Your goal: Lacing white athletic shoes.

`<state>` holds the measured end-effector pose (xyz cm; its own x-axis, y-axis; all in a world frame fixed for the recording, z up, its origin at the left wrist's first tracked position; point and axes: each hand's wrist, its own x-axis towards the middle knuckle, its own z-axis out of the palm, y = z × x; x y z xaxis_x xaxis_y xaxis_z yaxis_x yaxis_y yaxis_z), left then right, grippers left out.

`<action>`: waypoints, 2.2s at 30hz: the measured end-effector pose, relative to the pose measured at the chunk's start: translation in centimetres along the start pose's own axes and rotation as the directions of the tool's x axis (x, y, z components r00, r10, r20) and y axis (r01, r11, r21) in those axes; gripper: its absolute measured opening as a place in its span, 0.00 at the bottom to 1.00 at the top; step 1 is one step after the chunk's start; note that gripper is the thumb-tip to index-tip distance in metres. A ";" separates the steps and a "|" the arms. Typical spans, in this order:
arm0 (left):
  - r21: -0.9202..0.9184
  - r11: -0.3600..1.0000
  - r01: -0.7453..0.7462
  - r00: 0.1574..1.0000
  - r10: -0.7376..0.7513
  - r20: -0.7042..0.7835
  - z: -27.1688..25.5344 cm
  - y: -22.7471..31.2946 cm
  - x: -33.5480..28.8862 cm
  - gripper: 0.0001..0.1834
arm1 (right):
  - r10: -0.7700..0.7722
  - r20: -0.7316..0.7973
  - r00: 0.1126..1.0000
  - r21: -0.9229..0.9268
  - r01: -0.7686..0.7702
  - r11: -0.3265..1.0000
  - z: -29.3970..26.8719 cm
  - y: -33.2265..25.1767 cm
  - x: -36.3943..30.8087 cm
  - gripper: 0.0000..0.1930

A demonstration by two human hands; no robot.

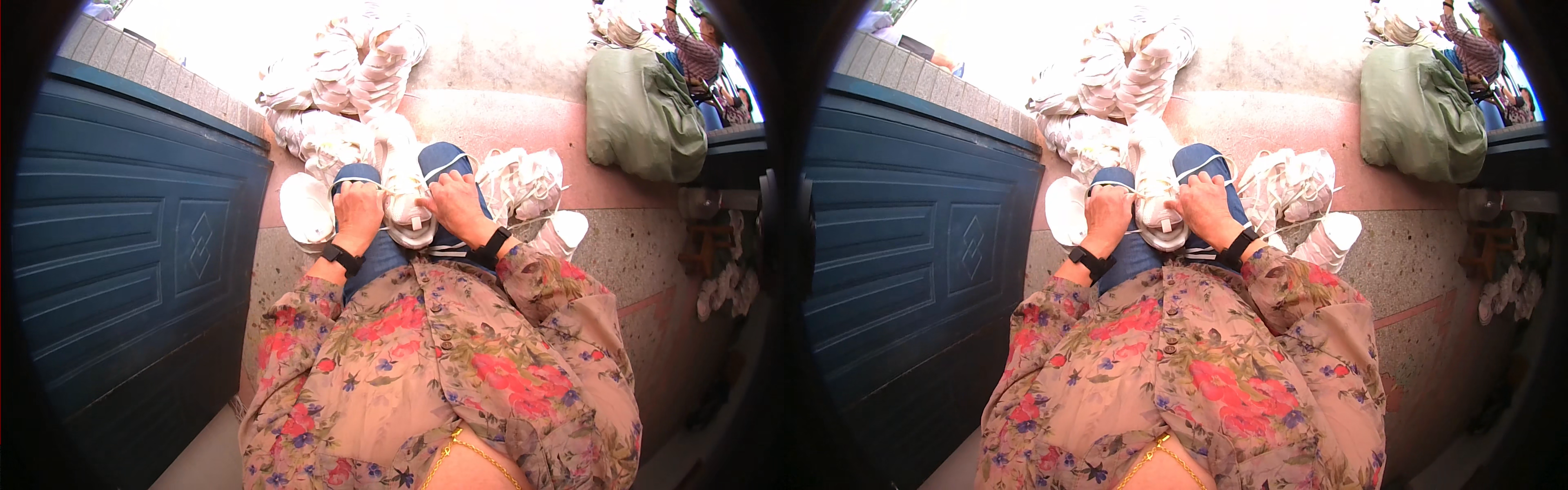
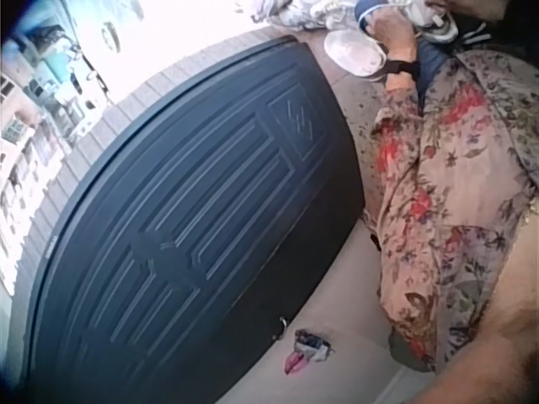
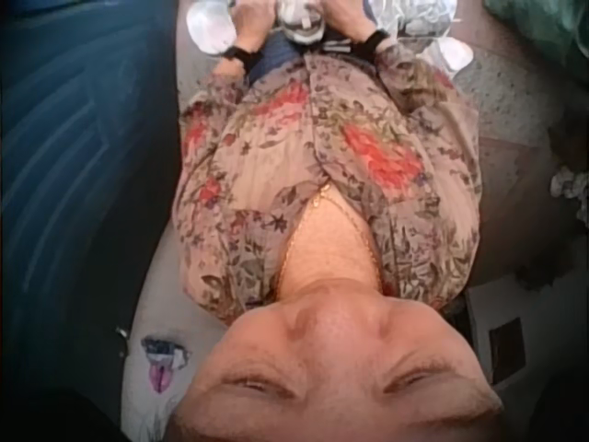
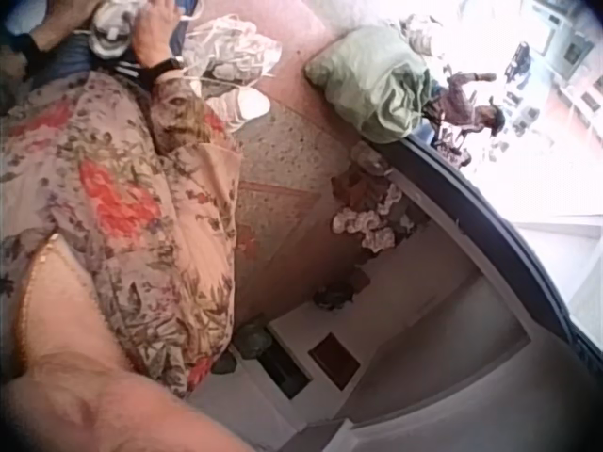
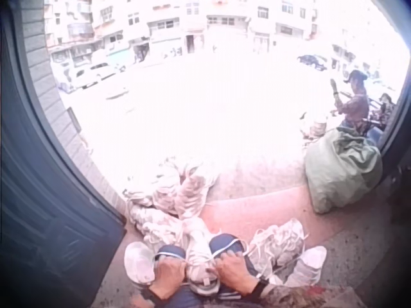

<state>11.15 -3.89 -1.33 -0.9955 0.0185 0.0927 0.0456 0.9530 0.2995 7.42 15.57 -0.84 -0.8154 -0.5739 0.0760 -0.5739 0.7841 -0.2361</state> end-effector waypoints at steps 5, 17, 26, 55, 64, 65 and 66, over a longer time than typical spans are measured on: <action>0.153 0.986 -0.069 0.995 0.080 -0.063 -1.7 2.3 -1.2 0.12 | 0.023 0.066 0.998 0.043 -0.026 0.999 0.3 0.4 0.0 0.13; -0.146 0.989 0.028 0.996 -0.016 0.088 -0.9 0.5 -1.0 0.08 | 0.058 0.020 0.998 0.344 -0.061 0.937 2.4 1.8 0.0 0.07; 0.180 0.920 -0.348 0.929 0.313 0.198 -1.8 -1.6 1.8 0.08 | -0.232 0.000 0.973 0.049 0.231 0.972 1.4 0.4 0.5 0.06; -0.192 0.962 0.193 0.972 -0.160 0.173 -0.7 -0.3 -0.1 0.12 | 0.055 0.150 0.987 0.595 -0.135 0.793 3.1 -3.6 1.6 0.13; -0.086 0.995 0.056 0.985 -0.041 0.170 -1.3 -0.4 -0.1 0.09 | 0.017 0.224 0.975 0.359 -0.099 0.928 3.2 -5.2 3.1 0.08; -0.082 0.995 0.059 0.985 -0.045 0.166 -1.4 -0.4 -0.1 0.09 | -0.012 0.220 0.975 0.358 -0.069 0.931 3.1 -4.9 3.2 0.08; -0.086 0.990 0.111 0.989 -0.102 0.107 -1.2 -0.3 -0.1 0.08 | -0.042 0.217 0.975 0.356 -0.040 0.934 2.9 -4.4 3.4 0.08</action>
<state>11.36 -4.53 -0.27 -0.9981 -0.0465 -0.0407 -0.0586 0.9197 0.3883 7.39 9.54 -2.36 -0.7548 -0.6436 -0.1264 -0.4765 0.6706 -0.5686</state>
